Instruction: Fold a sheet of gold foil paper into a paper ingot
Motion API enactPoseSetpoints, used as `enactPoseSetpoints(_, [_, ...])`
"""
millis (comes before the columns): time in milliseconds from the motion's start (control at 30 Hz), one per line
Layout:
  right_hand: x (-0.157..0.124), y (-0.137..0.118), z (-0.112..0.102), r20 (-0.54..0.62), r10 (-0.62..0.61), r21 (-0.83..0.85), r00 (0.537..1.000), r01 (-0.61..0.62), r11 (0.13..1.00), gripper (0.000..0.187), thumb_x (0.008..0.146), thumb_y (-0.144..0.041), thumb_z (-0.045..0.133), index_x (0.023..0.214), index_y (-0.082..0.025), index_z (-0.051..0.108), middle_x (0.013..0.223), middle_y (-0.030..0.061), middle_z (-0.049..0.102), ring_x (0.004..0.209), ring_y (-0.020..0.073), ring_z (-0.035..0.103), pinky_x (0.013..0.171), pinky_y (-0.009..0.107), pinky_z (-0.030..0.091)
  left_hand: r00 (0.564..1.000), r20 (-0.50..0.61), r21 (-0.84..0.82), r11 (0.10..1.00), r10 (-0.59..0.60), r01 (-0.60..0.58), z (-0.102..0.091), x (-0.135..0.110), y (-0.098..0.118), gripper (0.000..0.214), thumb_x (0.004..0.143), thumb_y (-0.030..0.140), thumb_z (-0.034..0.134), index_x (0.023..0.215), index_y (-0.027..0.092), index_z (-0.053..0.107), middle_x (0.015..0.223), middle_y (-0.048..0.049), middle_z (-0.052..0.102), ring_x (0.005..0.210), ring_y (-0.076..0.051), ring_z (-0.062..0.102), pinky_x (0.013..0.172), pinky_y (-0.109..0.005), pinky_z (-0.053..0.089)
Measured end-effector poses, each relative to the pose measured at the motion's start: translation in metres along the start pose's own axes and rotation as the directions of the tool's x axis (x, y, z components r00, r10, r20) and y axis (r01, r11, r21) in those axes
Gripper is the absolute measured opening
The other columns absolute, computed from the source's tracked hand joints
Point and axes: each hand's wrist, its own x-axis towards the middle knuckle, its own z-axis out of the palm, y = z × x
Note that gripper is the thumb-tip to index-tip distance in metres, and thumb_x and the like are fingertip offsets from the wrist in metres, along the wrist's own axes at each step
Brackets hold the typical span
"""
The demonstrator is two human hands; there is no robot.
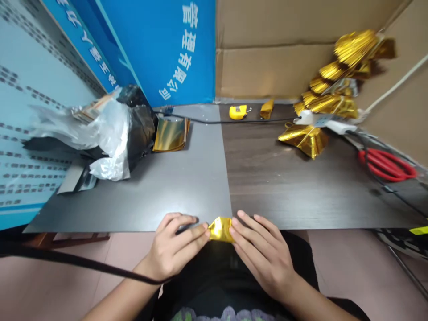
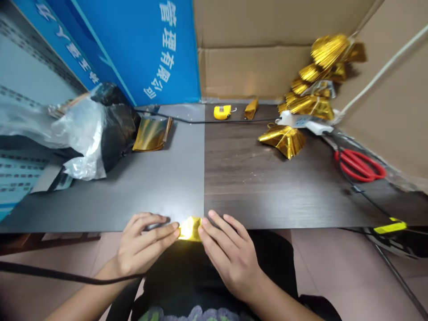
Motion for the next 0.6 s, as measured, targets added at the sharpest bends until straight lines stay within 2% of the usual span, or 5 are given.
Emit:
enactPoseSetpoints(167, [0.030, 0.022, -0.015, -0.084, -0.051, 0.067, 0.995, 0.056, 0.996, 0.021, 0.094, -0.009, 0.065, 0.109, -0.020, 0.075, 0.091, 0.0035, 0.073, 0.091, 0.0180, 0.068, 0.077, 0.034, 0.053, 1.000, 0.002, -0.201, 0.980, -0.005, 0.005, -0.009, 0.035, -0.013, 0.009, 0.094, 0.012, 0.067, 0.099, 0.017, 0.071, 0.074, -0.0007, 0.074, 0.065, -0.014, 0.063, 0.065, -0.028, 0.050])
enactPoseSetpoints(267, [0.052, 0.039, -0.025, -0.009, -0.129, 0.077, 0.992, 0.129, 0.989, 0.023, 0.097, -0.010, 0.061, 0.116, -0.016, 0.073, 0.067, -0.0016, 0.059, 0.056, 0.0111, 0.052, 0.051, 0.027, 0.039, 0.991, 0.073, -0.368, 0.920, -0.115, 0.134, -0.012, 0.063, -0.024, 0.006, 0.097, 0.018, 0.067, 0.096, 0.020, 0.073, 0.076, 0.0006, 0.076, 0.062, -0.010, 0.066, 0.062, -0.023, 0.051])
enactPoseSetpoints(400, [0.076, 0.065, -0.032, -0.087, -0.049, 0.179, 0.995, 0.064, 0.982, 0.020, 0.099, -0.009, 0.057, 0.113, -0.010, 0.072, 0.079, 0.0028, 0.072, 0.066, 0.0100, 0.066, 0.060, 0.021, 0.052, 0.897, 0.226, -0.484, 0.755, -0.380, 0.442, 0.000, 0.099, -0.038, 0.015, 0.089, 0.036, 0.076, 0.086, 0.021, 0.076, 0.075, -0.0011, 0.078, 0.061, -0.013, 0.068, 0.059, -0.024, 0.053])
enactPoseSetpoints(500, [0.087, 0.085, -0.035, -0.102, 0.044, 0.308, 0.994, -0.010, 0.951, 0.032, 0.091, -0.032, 0.077, 0.115, -0.011, 0.073, 0.095, 0.0074, 0.077, 0.078, 0.0138, 0.073, 0.073, 0.024, 0.059, 0.850, 0.294, -0.554, 0.646, -0.438, 0.525, 0.021, 0.123, -0.047, 0.023, 0.084, 0.041, 0.076, 0.081, 0.019, 0.072, 0.076, -0.0026, 0.075, 0.065, -0.015, 0.066, 0.060, -0.026, 0.051])
enactPoseSetpoints(600, [0.093, 0.104, -0.035, -0.114, 0.135, 0.298, 0.984, -0.096, 0.950, 0.018, 0.097, -0.024, 0.066, 0.109, -0.015, 0.076, 0.094, 0.0065, 0.078, 0.079, 0.0146, 0.074, 0.072, 0.027, 0.059, 0.833, 0.305, -0.607, 0.579, -0.462, 0.544, 0.046, 0.145, -0.053, 0.027, 0.083, 0.043, 0.074, 0.083, 0.019, 0.062, 0.079, -0.0007, 0.069, 0.069, -0.013, 0.062, 0.063, -0.025, 0.047])
